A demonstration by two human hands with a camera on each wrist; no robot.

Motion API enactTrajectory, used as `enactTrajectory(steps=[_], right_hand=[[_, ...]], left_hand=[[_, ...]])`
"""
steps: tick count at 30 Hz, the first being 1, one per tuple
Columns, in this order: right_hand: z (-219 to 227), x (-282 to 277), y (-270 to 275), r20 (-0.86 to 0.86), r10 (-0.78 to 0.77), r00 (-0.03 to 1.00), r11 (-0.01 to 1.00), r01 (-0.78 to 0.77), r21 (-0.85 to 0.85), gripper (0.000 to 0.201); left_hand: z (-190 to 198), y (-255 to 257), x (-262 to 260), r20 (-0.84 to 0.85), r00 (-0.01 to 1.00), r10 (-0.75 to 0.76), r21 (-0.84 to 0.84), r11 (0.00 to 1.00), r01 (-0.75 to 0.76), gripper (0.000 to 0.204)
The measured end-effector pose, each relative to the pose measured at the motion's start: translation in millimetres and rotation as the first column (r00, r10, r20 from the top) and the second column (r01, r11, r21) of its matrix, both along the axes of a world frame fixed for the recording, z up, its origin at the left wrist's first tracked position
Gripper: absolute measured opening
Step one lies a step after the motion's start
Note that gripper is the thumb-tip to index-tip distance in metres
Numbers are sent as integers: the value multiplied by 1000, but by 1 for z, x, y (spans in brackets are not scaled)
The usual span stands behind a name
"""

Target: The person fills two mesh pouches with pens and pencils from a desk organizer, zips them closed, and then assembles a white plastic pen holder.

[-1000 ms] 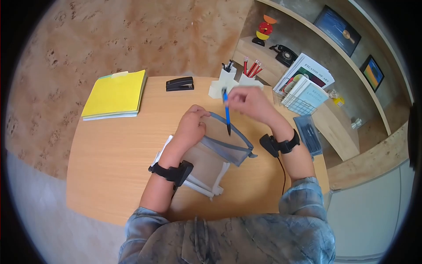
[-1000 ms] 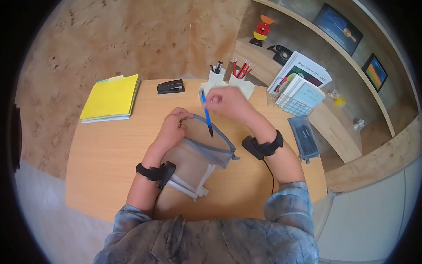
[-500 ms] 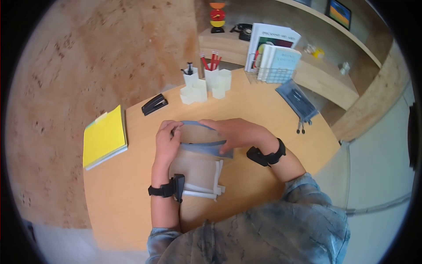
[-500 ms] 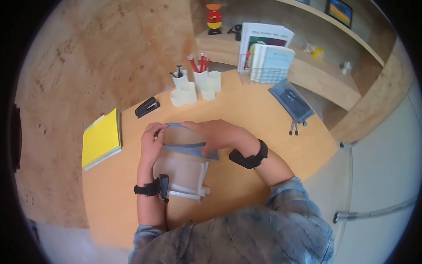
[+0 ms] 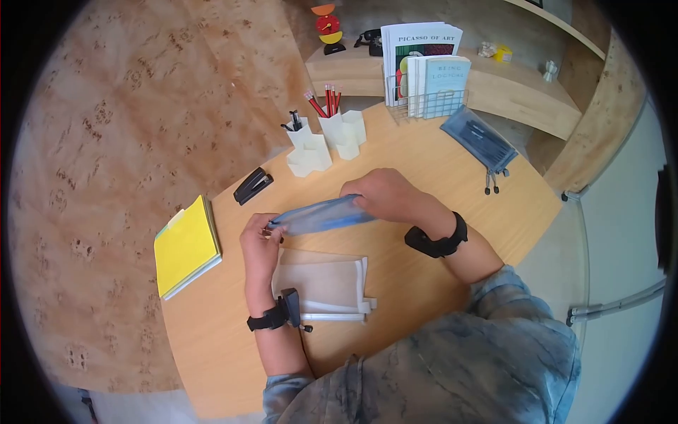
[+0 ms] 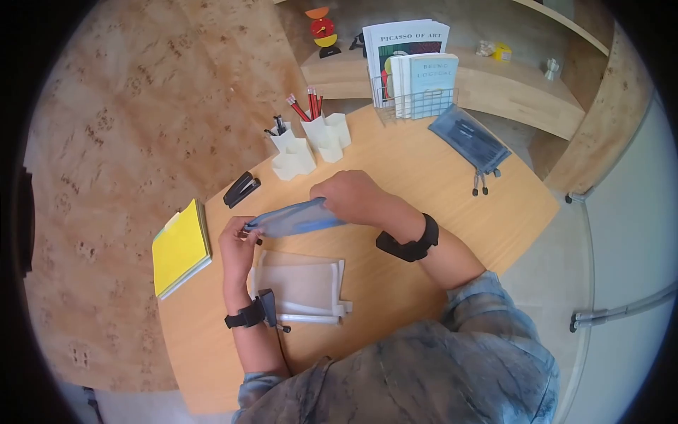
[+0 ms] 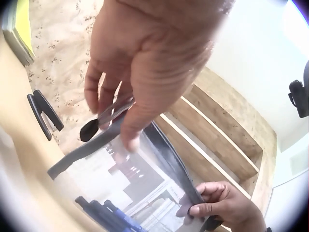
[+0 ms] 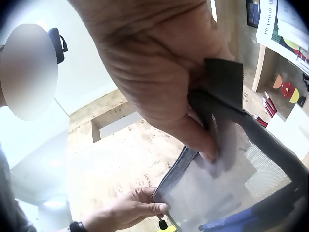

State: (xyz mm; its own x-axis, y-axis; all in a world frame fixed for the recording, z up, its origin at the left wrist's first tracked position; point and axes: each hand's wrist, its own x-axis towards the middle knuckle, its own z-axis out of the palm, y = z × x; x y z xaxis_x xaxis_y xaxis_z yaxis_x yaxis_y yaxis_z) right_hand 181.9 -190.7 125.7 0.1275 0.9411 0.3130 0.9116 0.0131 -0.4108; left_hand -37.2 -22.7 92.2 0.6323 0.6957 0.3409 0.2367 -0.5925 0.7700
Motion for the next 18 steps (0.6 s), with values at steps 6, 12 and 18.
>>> enactTrajectory(steps=[6, 12, 18], right_hand=[[13, -10, -4, -52, -33, 998, 999, 33, 9, 17], [10, -12, -3, -3, -32, 999, 999, 32, 0, 15], [4, -14, -2, 60, -8, 998, 987, 17, -157, 15]], left_hand=[[3, -4, 2, 119, 985, 121, 92, 987, -132, 14], [-3, 5, -1, 176, 974, 142, 169, 971, -172, 16], [7, -1, -1, 73, 977, 202, 11, 979, -203, 19]])
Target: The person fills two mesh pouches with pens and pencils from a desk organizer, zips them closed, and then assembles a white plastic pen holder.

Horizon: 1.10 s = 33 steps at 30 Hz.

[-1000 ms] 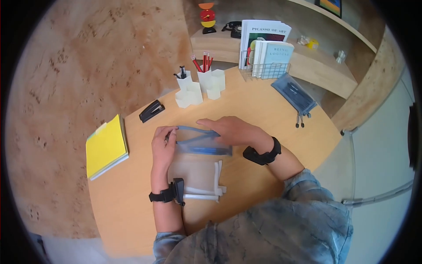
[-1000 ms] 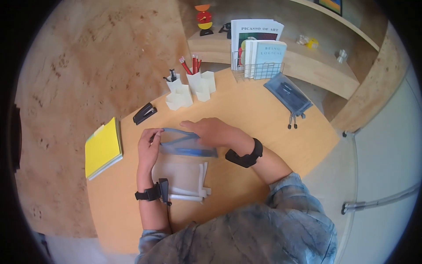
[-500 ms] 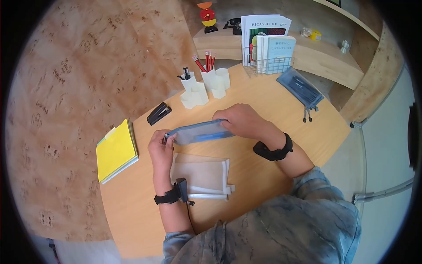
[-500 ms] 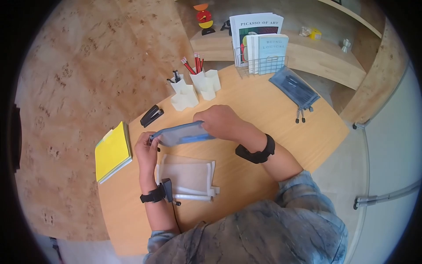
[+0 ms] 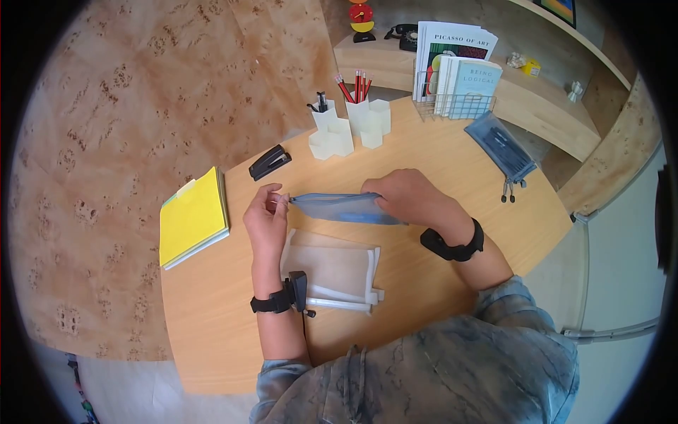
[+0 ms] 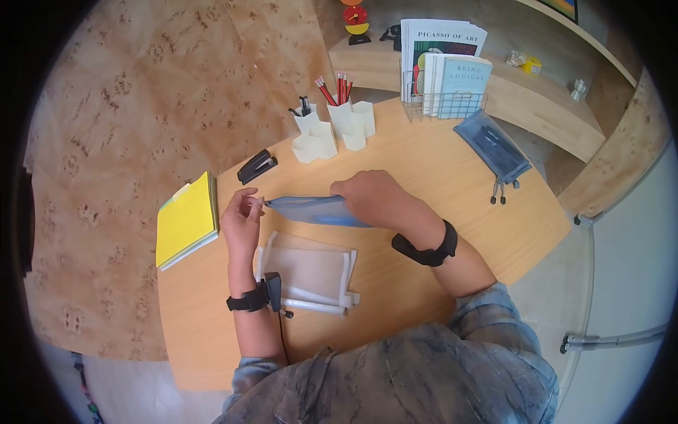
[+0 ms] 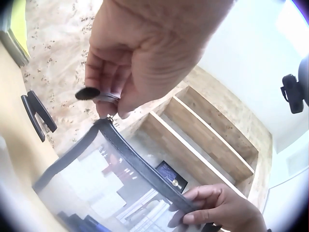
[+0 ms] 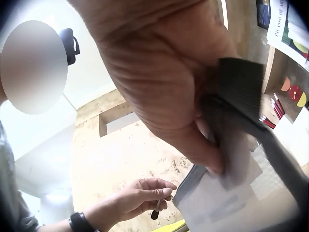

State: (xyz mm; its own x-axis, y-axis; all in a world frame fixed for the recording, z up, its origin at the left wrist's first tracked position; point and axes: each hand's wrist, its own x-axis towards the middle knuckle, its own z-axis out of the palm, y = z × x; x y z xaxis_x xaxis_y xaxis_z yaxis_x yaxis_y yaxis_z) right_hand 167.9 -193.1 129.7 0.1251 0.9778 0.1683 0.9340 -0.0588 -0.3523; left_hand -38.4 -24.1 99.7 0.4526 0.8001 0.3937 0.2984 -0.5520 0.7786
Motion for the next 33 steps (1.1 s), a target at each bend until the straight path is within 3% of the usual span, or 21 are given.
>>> enactTrajectory(steps=[4, 7, 10, 13, 14, 17, 20, 23, 26, 29, 31, 33], right_hand=[[-5, -1, 2, 52, 30, 998, 997, -26, -72, 21], [-4, -11, 0, 14, 37, 999, 999, -37, 25, 17], [-15, -21, 3, 31, 116, 993, 917, -119, 381, 19], [-17, -30, 8, -66, 129, 989, 919, -94, 383, 14], [-16, -28, 7, -80, 123, 989, 930, -86, 356, 12], [-14, -22, 4, -107, 115, 988, 953, -79, 294, 10], [-16, -19, 5, -47, 109, 993, 954, -92, 285, 13], [-12, -18, 1, 105, 58, 993, 946, -89, 313, 14], [-12, -16, -4, 126, 10, 992, 950, -49, 308, 14], [-8, -15, -4, -12, 36, 999, 966, -32, 258, 13], [5, -18, -6, -127, 99, 987, 960, -61, 274, 12], [-1, -16, -2, -80, 90, 993, 946, -60, 319, 10]], left_hand=[[0, -5, 4, 79, 991, -110, -156, 980, 121, 16], [2, -21, 14, 153, 963, -221, -204, 947, 250, 12], [7, -47, 26, 102, 929, -356, -193, 909, 370, 10], [18, -82, 38, 97, 898, -430, -156, 884, 440, 10], [21, -84, 38, 0, 909, -418, -163, 896, 412, 9], [23, -82, 37, 157, 881, -445, -327, 819, 472, 9], [17, -76, 38, 387, 802, -455, -449, 667, 595, 12], [18, -71, 35, 390, 788, -475, -449, 650, 614, 15], [13, -70, 35, 384, 796, -468, -436, 668, 603, 17], [7, -72, 40, 148, 871, -468, -290, 821, 491, 19], [-5, -73, 43, 17, 868, -497, -194, 850, 491, 20], [-9, -74, 47, -33, 873, -486, -143, 867, 477, 19]])
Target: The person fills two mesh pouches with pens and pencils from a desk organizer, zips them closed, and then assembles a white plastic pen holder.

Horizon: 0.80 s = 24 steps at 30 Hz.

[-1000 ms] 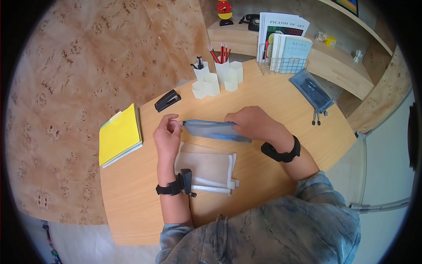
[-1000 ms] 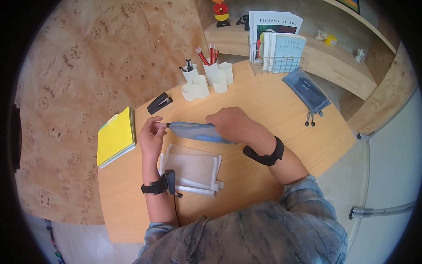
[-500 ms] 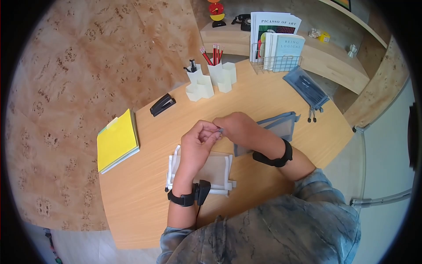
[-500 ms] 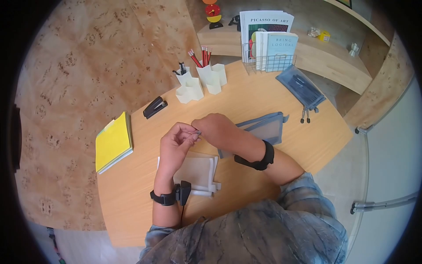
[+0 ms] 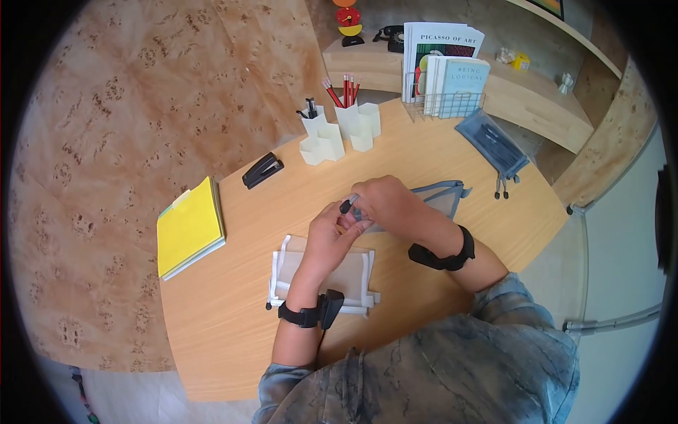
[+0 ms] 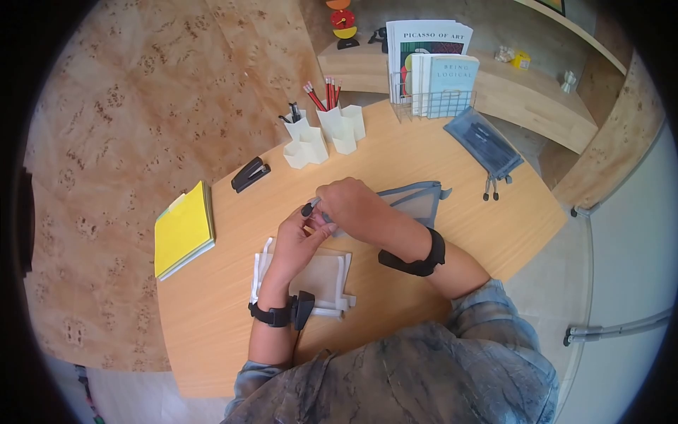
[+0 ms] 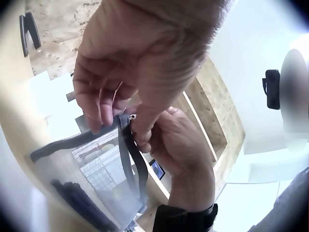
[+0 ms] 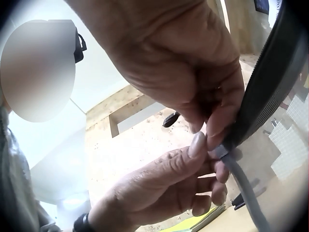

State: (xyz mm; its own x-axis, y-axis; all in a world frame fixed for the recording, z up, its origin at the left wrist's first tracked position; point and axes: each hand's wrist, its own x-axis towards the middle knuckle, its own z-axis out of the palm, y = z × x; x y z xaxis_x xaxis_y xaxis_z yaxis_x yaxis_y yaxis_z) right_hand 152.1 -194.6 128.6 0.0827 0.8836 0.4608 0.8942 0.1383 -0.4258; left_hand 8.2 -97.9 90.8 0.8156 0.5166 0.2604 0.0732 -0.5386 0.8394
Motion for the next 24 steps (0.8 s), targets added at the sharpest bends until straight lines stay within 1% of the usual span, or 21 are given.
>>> enactTrajectory(steps=[1, 4, 5, 7, 8, 10, 11, 13, 14, 16, 17, 19, 22, 23, 24], right_hand=[[-3, 1, 1, 21, -8, 1000, 1000, 7, 25, 10], [-1, 4, 0, -15, 31, 999, 999, -31, 20, 9], [2, 4, 0, -107, 57, 993, 998, -52, 43, 7], [8, 1, -1, -286, 113, 952, 992, -90, 94, 11], [10, 2, -1, -254, 108, 961, 991, -82, 109, 7], [13, 2, -2, -192, 94, 977, 988, -67, 142, 8], [14, 3, -2, -204, 68, 977, 992, -45, 119, 8], [16, 5, -3, -229, 16, 973, 997, 1, 73, 7], [15, 7, -2, -224, 12, 975, 993, 14, 114, 8], [8, 16, 1, -212, 5, 977, 980, 37, 194, 8], [8, 23, 0, -211, -43, 977, 980, 82, 181, 8], [8, 41, -3, -207, -135, 969, 973, 169, 156, 9], [7, 76, -7, -320, -238, 917, 943, 298, 151, 7], [12, 77, -9, -377, -266, 887, 943, 321, 88, 6], [20, 76, -13, -430, -297, 853, 941, 339, 23, 7]], left_hand=[[0, -1, 1, 13, 1000, 18, -8, 1000, -18, 18], [-1, -2, 4, 42, 997, 61, -64, 996, -58, 12], [-1, -2, 5, 50, 996, 73, -88, 994, -68, 11], [5, -5, 3, 58, 996, 69, -87, 994, -64, 8], [10, -7, 2, 63, 996, 67, -86, 994, -62, 6], [19, -9, -1, 65, 993, 99, 21, 995, -101, 6], [23, -9, -2, 68, 991, 114, 74, 990, -119, 6], [28, -8, -3, 137, 984, 112, 231, 963, -142, 5], [30, -7, -4, 171, 980, 106, 307, 939, -155, 4], [39, -5, -10, 180, 974, 136, 351, 916, -193, 6], [42, -4, -14, 186, 971, 152, 372, 903, -213, 7], [47, 5, -26, 210, 953, 216, 322, 906, -276, 7], [56, 21, -44, 245, 923, 296, 249, 901, -355, 7], [58, 24, -49, 256, 912, 320, 225, 898, -378, 7], [57, 26, -50, 263, 914, 308, 249, 894, -372, 7]])
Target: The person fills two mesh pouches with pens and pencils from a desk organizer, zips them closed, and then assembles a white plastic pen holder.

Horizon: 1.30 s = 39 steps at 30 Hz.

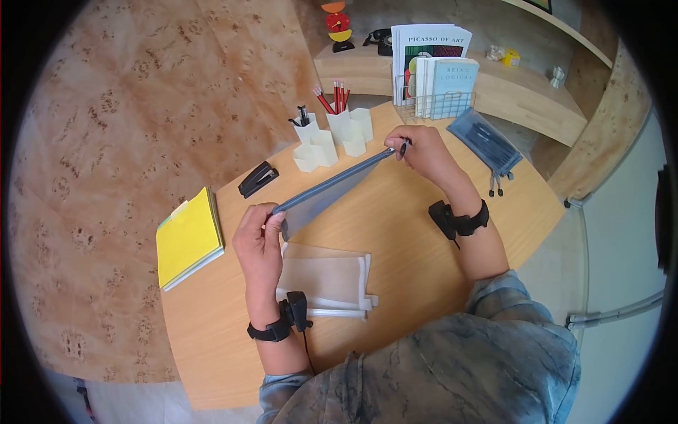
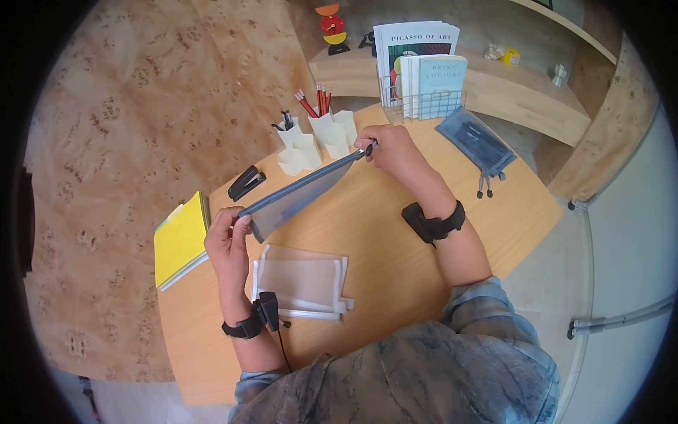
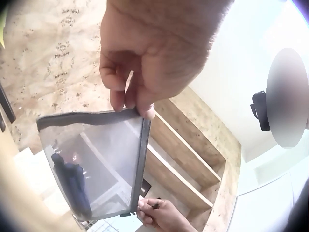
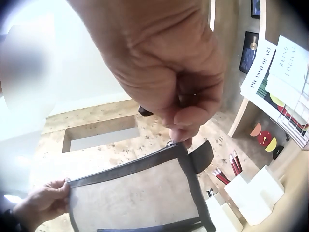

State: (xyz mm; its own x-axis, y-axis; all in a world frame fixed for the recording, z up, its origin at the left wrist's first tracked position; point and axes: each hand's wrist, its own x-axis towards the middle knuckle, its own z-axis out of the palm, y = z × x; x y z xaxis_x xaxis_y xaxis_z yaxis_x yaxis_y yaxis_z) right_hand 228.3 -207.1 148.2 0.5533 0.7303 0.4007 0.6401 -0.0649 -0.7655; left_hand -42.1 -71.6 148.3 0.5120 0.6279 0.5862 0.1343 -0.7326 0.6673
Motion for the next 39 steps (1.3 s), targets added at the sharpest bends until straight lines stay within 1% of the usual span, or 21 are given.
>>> enactTrajectory(steps=[1, 2, 4, 5, 7, 8, 10, 12, 13, 16, 19, 21, 23, 26, 27, 30, 32, 35, 36, 38, 39], right_hand=[[6, 0, -2, -74, -17, 997, 999, 14, -44, 9], [9, 0, -2, -76, -9, 997, 999, 5, -48, 11], [11, -1, -3, -85, 6, 996, 998, -11, -57, 15], [13, 0, -6, -143, 63, 988, 996, -71, -55, 13], [19, 3, -14, -258, 174, 950, 981, -192, -43, 10], [24, 5, -21, -230, 301, 925, 944, -324, -66, 9], [34, 11, -37, -185, 540, 821, 816, -565, -121, 10], [29, 21, -49, -231, 737, 635, 646, -763, -35, 14], [27, 25, -52, -245, 816, 524, 543, -840, 10, 17], [1, 37, -36, -377, 790, 483, 590, -766, 254, 29], [-30, 20, 7, -551, 676, 490, 678, -706, 204, 44], [-55, -6, 26, -776, 602, 190, 544, -808, 224, 55], [-56, -44, 36, -831, 555, 27, 338, -920, 197, 63], [-71, -87, 44, -811, 547, -208, 261, -878, 401, 62], [-68, -95, 43, -800, 552, -235, 279, -852, 442, 61], [-76, -108, 47, -724, 669, -169, 336, -799, 498, 49], [-72, -108, 44, -757, 633, -163, 402, -767, 501, 39], [-54, -110, 36, -760, 629, -165, 476, -690, 545, 29], [-50, -110, 36, -752, 637, -168, 495, -659, 567, 27], [-51, -110, 38, -739, 674, -17, 613, -545, 572, 27], [-51, -109, 39, -731, 680, 59, 662, -479, 577, 28]], left_hand=[[-1, 2, 0, -1, 1000, -6, 26, 1000, 6, 8], [-2, 3, 0, 0, 1000, -12, 51, 999, 12, 8], [2, -1, 0, 49, 999, -1, -80, 997, 5, 8], [3, -2, 0, 72, 997, 7, -146, 989, 4, 9], [-1, 2, 0, 153, 988, -9, -125, 992, 29, 9], [-3, 5, -1, 193, 981, -16, -116, 993, 39, 9], [-4, 10, -7, 216, 976, -40, -114, 991, 66, 10], [-4, 13, -8, 300, 952, -67, -96, 990, 100, 10], [-2, 10, -8, 354, 932, -81, -135, 981, 137, 8], [-2, 9, -7, 442, 891, -100, -178, 964, 196, 9], [-2, 4, -5, 472, 874, -117, -185, 956, 228, 11], [-4, 6, -4, 507, 852, -132, -176, 952, 252, 11], [-6, 6, -6, 536, 836, -117, -183, 951, 251, 12], [-5, 9, -8, 596, 800, -67, -219, 945, 242, 14], [-8, 13, -11, 624, 779, -61, -232, 937, 259, 14], [-9, 18, -15, 668, 740, -75, -276, 899, 341, 16], [-7, 17, -15, 659, 742, -128, -274, 877, 395, 17], [1, 5, -5, 676, 730, -104, -330, 843, 426, 31], [5, 4, -5, 678, 721, -146, -357, 792, 496, 38], [9, 2, -6, 684, 693, -230, -405, 670, 622, 53], [9, 4, -8, 620, 744, -249, -459, 654, 601, 63]])
